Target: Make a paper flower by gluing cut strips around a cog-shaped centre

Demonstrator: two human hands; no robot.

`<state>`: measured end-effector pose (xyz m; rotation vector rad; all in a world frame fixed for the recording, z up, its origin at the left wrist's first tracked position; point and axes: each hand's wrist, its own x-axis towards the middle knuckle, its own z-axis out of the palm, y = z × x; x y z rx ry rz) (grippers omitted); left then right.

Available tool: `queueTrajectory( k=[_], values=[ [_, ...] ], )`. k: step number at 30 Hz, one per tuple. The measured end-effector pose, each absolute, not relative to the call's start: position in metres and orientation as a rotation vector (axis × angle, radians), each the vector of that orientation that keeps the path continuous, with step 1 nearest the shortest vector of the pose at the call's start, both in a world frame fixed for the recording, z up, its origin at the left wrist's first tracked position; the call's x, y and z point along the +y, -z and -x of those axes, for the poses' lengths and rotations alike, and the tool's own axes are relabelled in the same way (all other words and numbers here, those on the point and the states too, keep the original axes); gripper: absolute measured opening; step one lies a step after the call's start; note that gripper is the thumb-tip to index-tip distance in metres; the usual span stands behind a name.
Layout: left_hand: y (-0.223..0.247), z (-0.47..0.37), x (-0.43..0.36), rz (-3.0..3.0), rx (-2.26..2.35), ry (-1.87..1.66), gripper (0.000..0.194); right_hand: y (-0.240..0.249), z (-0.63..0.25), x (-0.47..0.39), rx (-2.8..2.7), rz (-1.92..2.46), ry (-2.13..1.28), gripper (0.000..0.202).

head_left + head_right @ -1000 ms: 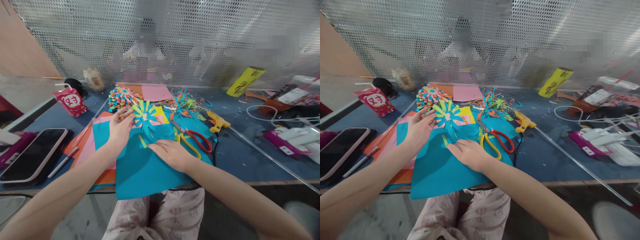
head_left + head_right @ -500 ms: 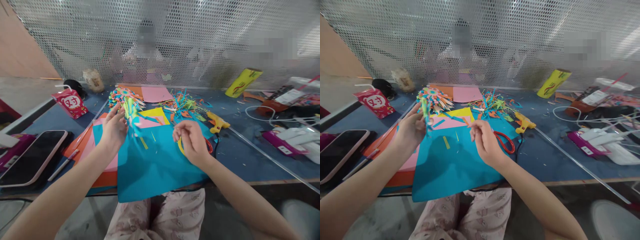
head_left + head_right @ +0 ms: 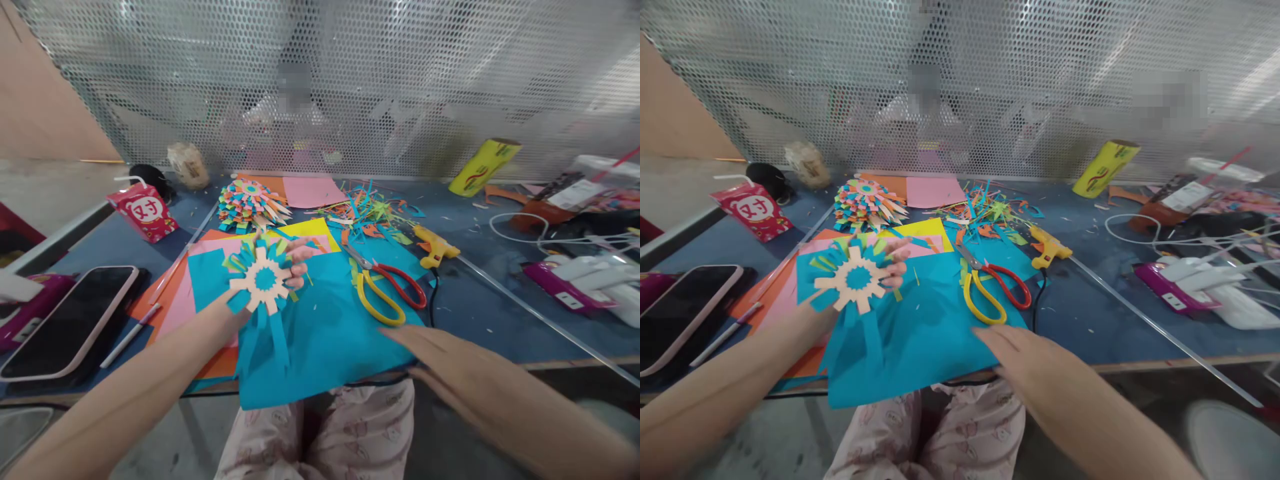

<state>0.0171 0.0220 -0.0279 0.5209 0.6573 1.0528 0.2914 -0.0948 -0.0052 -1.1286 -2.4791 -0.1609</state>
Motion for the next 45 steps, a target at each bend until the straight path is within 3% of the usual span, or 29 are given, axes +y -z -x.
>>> queueTrajectory(
  k=[2,7,11,18,24,34,45],
  values=[
    [0.033,-0.019,0.020,-0.477,0.587,-0.839,0.058,0.019,-0.264,-0.082,-2.657,1.013,0.084,0.039],
    [0.047,-0.018,0.024,-0.444,0.608,-0.817,0.068,0.050,-0.211,-0.049,-2.696,0.862,0.326,0.038],
    [0.051,-0.015,0.026,-0.446,0.606,-0.814,0.064,0.055,-0.207,-0.045,-2.695,0.877,0.470,0.039],
    [0.055,-0.016,0.028,-0.468,0.594,-0.822,0.057,0.042,-0.219,-0.041,-2.702,1.017,0.273,0.045],
    [0.060,-0.020,0.030,-0.421,0.602,-0.870,0.056,0.050,-0.218,-0.053,-2.689,0.911,0.551,0.042],
    [0.059,-0.018,0.030,-0.387,0.597,-0.849,0.058,0.055,-0.212,-0.052,-2.637,0.832,0.603,0.042],
    [0.071,-0.020,0.033,-0.358,0.486,-0.860,0.059,0.048,-0.214,-0.014,-2.659,1.274,0.221,0.054]
  ],
)
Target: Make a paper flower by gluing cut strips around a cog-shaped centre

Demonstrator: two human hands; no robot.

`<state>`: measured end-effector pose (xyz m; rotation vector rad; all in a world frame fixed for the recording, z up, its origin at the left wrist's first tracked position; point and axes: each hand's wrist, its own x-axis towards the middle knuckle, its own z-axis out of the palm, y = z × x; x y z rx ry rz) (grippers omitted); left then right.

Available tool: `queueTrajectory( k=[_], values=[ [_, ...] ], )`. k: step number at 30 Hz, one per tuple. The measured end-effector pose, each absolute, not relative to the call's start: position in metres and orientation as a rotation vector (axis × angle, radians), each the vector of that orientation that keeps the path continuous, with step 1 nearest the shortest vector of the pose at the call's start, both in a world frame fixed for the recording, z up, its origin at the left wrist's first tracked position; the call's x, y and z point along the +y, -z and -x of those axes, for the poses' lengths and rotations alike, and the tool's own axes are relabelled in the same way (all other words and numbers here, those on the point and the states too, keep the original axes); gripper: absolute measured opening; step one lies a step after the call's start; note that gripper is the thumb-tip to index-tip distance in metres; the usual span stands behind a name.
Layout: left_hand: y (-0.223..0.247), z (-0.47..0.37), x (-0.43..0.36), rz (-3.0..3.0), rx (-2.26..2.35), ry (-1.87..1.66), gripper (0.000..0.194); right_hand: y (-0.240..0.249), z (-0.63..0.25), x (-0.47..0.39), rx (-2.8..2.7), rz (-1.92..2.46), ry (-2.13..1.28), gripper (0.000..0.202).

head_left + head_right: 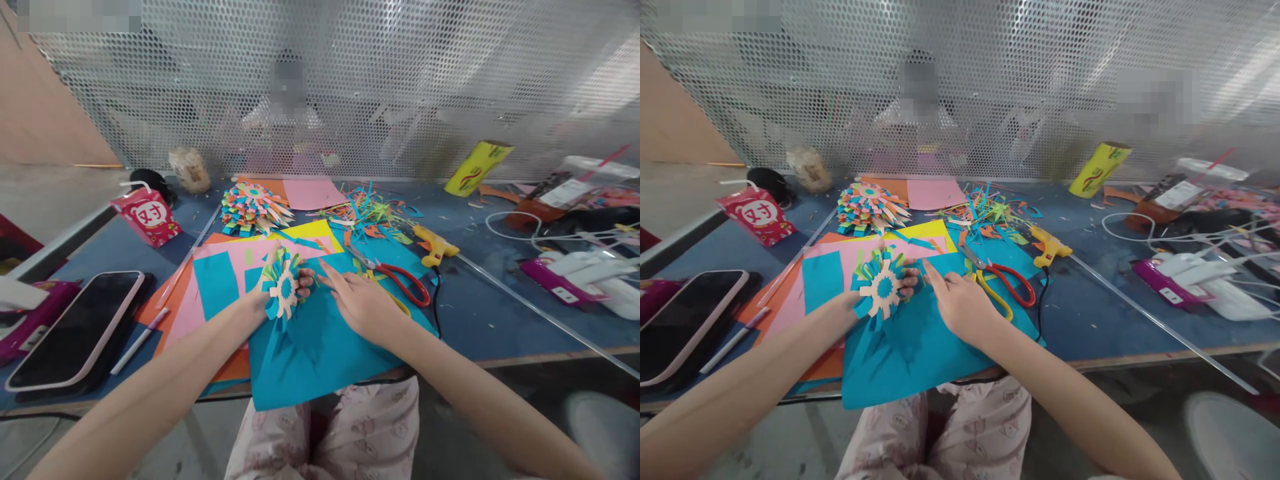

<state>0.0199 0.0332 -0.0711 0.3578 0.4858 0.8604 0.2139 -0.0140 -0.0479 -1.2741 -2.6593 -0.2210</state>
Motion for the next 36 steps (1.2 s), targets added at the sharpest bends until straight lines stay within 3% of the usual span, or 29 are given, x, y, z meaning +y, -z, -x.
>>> queueTrajectory(
  k=[6,11,14,20,27,33,36],
  values=[
    [0.075,-0.019,0.035,-0.332,0.448,-0.830,0.058,0.051,-0.205,-0.016,-2.691,1.234,0.360,0.055],
    [0.073,-0.017,0.036,-0.322,0.497,-0.826,0.058,0.036,-0.218,-0.008,-2.392,1.246,-0.117,0.060],
    [0.076,-0.017,0.036,-0.313,0.460,-0.832,0.054,0.020,-0.235,0.003,-2.151,1.304,-0.200,0.057],
    [0.078,-0.015,0.036,-0.307,0.432,-0.836,0.050,-0.011,-0.286,0.057,-1.993,1.610,0.222,0.026],
    [0.076,-0.012,0.038,-0.294,0.434,-0.798,0.049,-0.014,-0.329,0.127,-1.906,2.147,0.329,0.031],
    [0.077,-0.014,0.038,-0.305,0.445,-0.814,0.051,-0.015,-0.322,0.133,-1.910,2.114,0.426,0.026],
    [0.075,-0.015,0.037,-0.315,0.478,-0.822,0.054,-0.011,-0.306,0.102,-2.014,1.997,0.433,0.033]
  ],
)
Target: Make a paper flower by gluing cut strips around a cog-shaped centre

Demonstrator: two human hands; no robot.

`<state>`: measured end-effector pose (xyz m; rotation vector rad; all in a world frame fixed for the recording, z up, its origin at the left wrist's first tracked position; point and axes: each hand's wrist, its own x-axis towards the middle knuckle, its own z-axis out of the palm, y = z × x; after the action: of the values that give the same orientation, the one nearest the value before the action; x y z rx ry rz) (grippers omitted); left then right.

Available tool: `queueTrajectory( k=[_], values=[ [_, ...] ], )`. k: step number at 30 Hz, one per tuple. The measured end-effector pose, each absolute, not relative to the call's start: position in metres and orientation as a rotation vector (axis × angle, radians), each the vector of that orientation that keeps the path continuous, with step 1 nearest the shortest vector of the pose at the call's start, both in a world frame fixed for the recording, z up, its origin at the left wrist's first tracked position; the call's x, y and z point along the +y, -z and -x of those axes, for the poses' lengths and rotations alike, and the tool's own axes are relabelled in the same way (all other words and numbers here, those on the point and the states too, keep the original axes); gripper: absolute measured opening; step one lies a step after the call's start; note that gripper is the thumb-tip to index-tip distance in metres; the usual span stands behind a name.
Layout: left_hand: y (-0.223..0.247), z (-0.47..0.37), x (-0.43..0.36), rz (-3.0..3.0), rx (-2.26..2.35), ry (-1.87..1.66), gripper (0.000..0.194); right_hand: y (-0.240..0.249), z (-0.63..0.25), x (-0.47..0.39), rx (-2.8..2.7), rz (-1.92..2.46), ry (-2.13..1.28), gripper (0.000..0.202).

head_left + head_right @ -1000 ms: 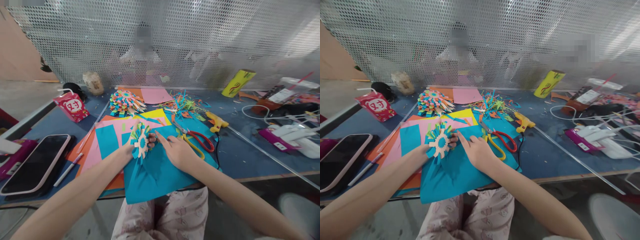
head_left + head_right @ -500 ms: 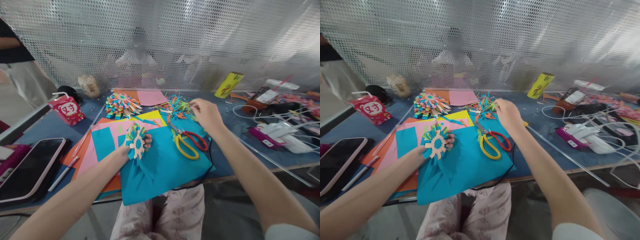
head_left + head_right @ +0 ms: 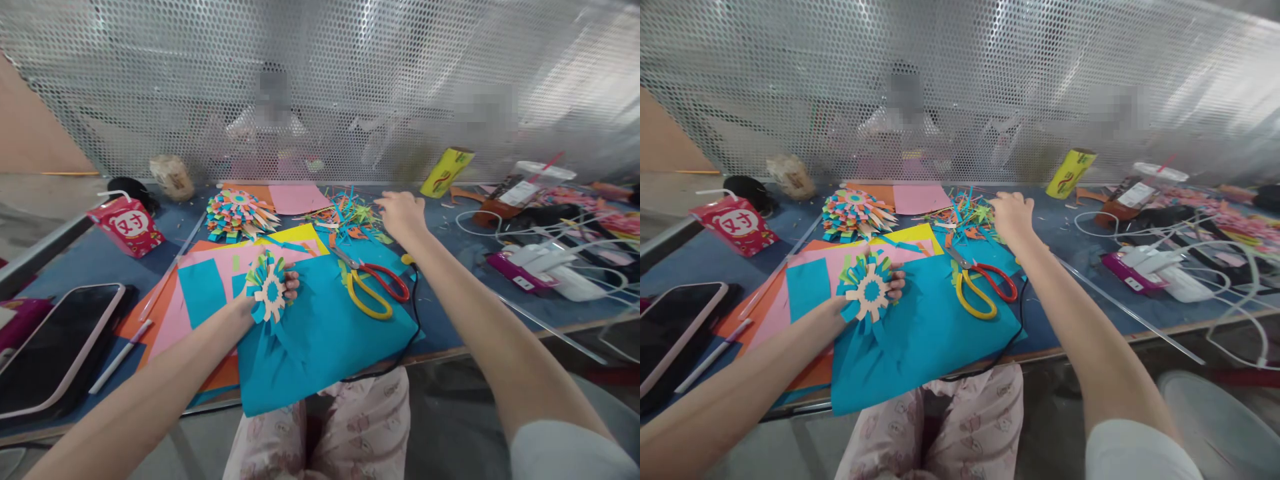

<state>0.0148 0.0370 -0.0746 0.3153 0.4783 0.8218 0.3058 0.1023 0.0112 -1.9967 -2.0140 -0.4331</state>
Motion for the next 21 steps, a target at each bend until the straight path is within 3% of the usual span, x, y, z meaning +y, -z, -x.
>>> queueTrajectory(
  k=[5,8,12,16,21],
  values=[
    [0.072,-0.016,0.032,-0.311,0.464,-0.834,0.044,0.023,-0.271,-0.002,-2.453,1.452,0.318,0.041],
    [0.072,-0.016,0.028,-0.276,0.479,-0.855,0.039,0.046,-0.268,-0.045,-2.436,1.498,0.427,0.048],
    [0.074,-0.015,0.030,-0.278,0.474,-0.833,0.042,0.062,-0.284,-0.049,-2.430,1.397,0.321,0.048],
    [0.074,-0.016,0.034,-0.325,0.487,-0.855,0.047,0.063,-0.292,-0.040,-2.440,1.229,0.442,0.042],
    [0.069,-0.017,0.032,-0.380,0.514,-0.874,0.054,0.056,-0.290,-0.042,-2.436,1.386,0.494,0.045]
  ],
)
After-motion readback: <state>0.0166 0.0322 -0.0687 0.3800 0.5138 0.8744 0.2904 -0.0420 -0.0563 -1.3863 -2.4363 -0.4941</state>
